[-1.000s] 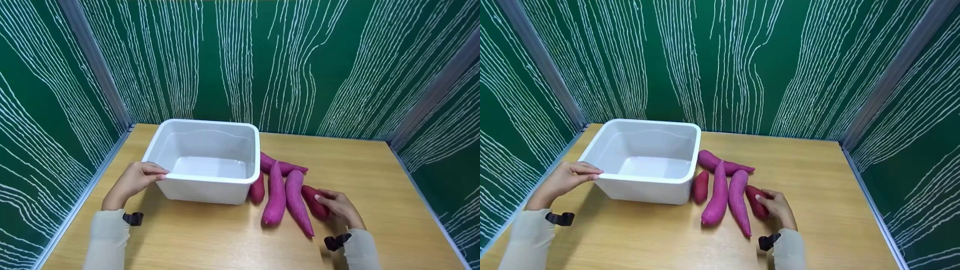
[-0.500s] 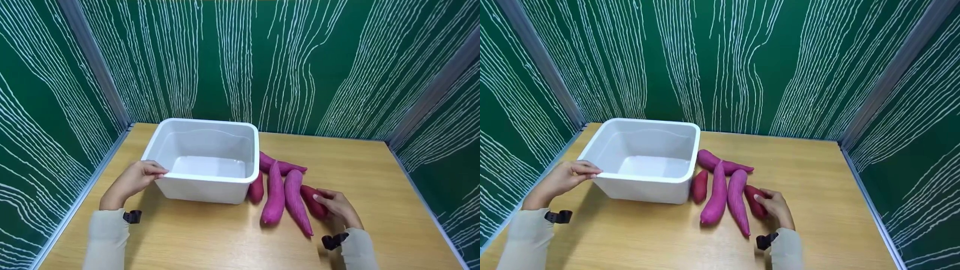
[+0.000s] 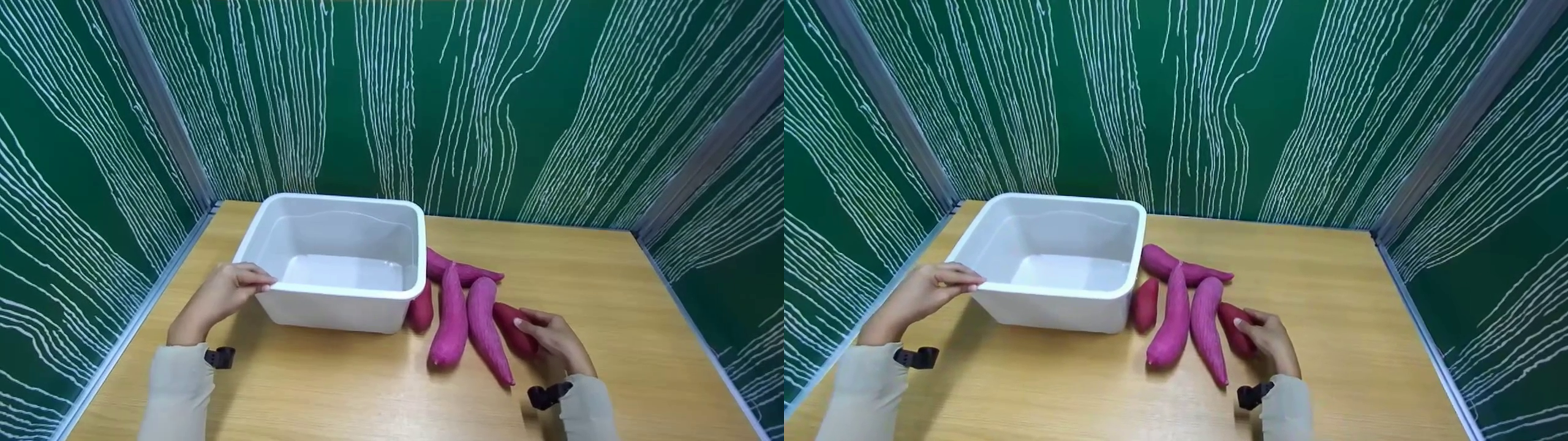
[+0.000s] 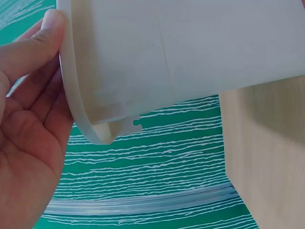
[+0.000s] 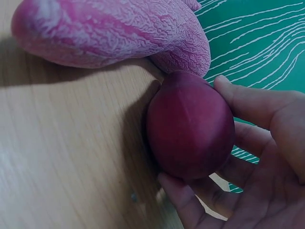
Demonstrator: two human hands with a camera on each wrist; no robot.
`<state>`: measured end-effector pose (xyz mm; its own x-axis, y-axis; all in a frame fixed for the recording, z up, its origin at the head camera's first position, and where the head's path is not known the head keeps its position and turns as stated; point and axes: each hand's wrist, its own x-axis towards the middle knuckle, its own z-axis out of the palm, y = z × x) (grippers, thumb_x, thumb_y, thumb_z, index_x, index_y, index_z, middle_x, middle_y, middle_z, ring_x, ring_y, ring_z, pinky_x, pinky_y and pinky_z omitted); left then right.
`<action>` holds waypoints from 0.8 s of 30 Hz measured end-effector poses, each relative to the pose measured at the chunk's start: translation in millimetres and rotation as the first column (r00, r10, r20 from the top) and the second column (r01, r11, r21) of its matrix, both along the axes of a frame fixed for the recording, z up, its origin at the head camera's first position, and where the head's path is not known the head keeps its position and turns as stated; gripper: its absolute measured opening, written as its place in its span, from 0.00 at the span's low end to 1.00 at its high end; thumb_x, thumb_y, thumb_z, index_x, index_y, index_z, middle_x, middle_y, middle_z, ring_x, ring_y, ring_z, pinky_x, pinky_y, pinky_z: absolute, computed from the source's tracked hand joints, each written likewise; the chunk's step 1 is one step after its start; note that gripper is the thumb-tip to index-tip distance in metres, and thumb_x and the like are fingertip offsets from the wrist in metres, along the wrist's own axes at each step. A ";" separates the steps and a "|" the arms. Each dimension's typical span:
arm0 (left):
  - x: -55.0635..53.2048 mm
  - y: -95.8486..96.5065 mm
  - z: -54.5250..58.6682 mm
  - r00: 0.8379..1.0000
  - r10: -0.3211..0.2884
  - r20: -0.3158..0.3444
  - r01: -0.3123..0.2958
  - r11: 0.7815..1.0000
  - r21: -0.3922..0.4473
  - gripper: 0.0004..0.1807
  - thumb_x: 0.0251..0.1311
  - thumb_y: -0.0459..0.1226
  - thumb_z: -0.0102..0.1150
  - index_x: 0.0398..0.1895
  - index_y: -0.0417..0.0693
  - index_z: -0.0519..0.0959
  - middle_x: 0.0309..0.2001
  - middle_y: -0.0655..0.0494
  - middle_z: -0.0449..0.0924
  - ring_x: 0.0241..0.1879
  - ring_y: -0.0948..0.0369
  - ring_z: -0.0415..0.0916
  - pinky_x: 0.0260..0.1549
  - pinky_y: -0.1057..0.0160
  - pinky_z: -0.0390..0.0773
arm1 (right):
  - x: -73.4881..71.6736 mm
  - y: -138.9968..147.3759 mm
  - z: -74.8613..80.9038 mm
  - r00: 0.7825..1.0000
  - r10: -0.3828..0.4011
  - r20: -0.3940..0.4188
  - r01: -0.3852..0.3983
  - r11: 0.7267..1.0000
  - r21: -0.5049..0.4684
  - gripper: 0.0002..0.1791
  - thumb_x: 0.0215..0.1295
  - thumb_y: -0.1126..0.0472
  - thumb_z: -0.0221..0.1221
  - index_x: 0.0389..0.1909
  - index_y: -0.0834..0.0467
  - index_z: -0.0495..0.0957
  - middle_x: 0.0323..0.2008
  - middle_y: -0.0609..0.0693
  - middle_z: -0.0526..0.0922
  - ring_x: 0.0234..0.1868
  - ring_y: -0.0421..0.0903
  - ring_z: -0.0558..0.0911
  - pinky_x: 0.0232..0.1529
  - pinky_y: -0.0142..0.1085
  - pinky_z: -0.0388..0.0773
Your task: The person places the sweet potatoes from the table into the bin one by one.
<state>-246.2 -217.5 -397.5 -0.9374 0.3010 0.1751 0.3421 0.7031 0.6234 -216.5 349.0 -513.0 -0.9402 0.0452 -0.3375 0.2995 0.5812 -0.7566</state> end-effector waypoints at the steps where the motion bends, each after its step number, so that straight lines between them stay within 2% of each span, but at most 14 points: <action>1: -0.3 -0.2 -0.4 1.000 0.006 0.014 -0.006 1.000 0.003 0.12 0.57 0.24 0.60 0.39 0.44 0.87 0.44 0.47 0.85 0.50 0.48 0.79 0.54 0.46 0.75 | -0.1 0.0 -0.1 1.000 -0.002 0.001 0.002 1.000 -0.001 0.39 0.69 0.42 0.53 0.69 0.67 0.60 0.67 0.72 0.61 0.61 0.57 0.70 0.58 0.43 0.73; 5: -1.4 0.5 -0.4 0.997 0.029 0.065 -0.029 1.000 0.009 0.13 0.58 0.24 0.59 0.41 0.44 0.87 0.45 0.46 0.85 0.51 0.47 0.77 0.55 0.45 0.74 | 0.4 0.2 0.0 1.000 -0.005 0.006 0.005 1.000 0.003 0.40 0.68 0.42 0.53 0.69 0.67 0.60 0.67 0.73 0.61 0.55 0.53 0.72 0.50 0.36 0.75; 10: -2.1 1.3 0.0 0.995 0.046 0.092 -0.048 0.999 0.019 0.12 0.58 0.24 0.59 0.41 0.44 0.87 0.45 0.46 0.85 0.51 0.48 0.77 0.55 0.45 0.75 | 0.5 -0.6 -0.5 1.000 -0.011 0.011 0.011 1.000 -0.010 0.40 0.68 0.42 0.53 0.69 0.67 0.59 0.66 0.72 0.63 0.54 0.52 0.73 0.48 0.35 0.76; 18: -5.4 2.5 -0.3 0.989 0.062 0.132 -0.066 0.997 0.025 0.11 0.58 0.26 0.61 0.41 0.45 0.87 0.46 0.47 0.85 0.52 0.48 0.76 0.56 0.44 0.74 | 5.5 -2.3 -0.5 0.999 -0.044 -0.004 0.043 0.998 -0.052 0.41 0.67 0.42 0.55 0.71 0.64 0.58 0.66 0.73 0.62 0.59 0.63 0.73 0.50 0.46 0.80; 21: -5.4 1.9 -0.6 0.989 0.065 0.135 -0.069 0.997 0.026 0.11 0.58 0.26 0.61 0.41 0.44 0.87 0.46 0.47 0.85 0.52 0.48 0.76 0.56 0.44 0.74 | 5.9 -3.1 -3.3 0.998 -0.065 -0.014 0.065 0.997 -0.049 0.42 0.65 0.41 0.56 0.71 0.63 0.58 0.65 0.74 0.63 0.57 0.61 0.76 0.47 0.43 0.82; 24: -4.4 1.7 -0.5 0.991 0.070 0.116 -0.073 0.997 0.019 0.11 0.57 0.27 0.61 0.41 0.44 0.87 0.45 0.47 0.85 0.50 0.49 0.76 0.55 0.45 0.76 | 5.6 -2.7 -6.2 0.997 -0.077 -0.026 0.075 0.995 -0.069 0.42 0.65 0.41 0.57 0.70 0.66 0.59 0.64 0.74 0.65 0.51 0.54 0.78 0.43 0.39 0.82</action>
